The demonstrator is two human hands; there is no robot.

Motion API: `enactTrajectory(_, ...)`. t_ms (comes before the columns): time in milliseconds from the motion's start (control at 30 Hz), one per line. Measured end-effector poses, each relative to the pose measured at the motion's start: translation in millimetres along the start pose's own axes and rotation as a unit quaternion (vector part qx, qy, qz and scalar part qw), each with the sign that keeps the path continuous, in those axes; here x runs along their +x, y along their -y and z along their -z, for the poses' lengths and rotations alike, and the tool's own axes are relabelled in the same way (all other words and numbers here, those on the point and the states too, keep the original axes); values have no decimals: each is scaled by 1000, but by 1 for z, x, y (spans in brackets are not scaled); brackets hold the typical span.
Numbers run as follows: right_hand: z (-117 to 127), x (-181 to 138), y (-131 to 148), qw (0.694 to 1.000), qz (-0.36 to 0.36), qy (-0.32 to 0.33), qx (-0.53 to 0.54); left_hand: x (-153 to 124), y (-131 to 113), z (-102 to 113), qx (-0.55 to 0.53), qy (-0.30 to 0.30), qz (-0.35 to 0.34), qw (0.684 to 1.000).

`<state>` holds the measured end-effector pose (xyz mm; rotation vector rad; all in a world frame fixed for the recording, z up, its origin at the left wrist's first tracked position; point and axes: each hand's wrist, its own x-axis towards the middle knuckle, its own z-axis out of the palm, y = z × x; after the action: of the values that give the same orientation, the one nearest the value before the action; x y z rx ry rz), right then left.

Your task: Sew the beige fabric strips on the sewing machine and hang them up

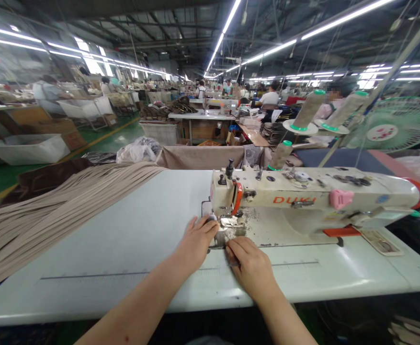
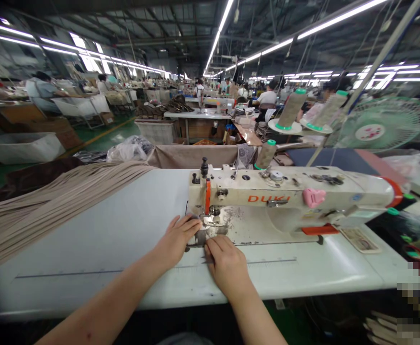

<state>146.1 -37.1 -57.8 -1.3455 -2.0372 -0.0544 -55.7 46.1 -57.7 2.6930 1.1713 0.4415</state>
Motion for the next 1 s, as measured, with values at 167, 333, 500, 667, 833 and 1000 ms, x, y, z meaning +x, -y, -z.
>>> enactTrajectory(167,-1,-1,-2,1000,4,0,-2,-1,-1,1,11,3,9,1000)
enactTrajectory(333,0,-1,-2,1000,2,-1,-6,7,9,1,-21,-19,-15,999)
enactTrajectory(500,0,0,-2,1000,0,-7,7,41,36,-2,-123,-46,-6,991)
enactTrajectory(667,0,-1,-2,999,-10,-21,23,74,54,-7,-148,-32,-16,988)
enactTrajectory(833,0,-3,-2,999,-21,-23,26,87,53,-4,-153,-22,-40,987)
enactTrajectory(1000,1,-3,-1,999,-30,-19,28,81,49,4,-130,-24,-68,989)
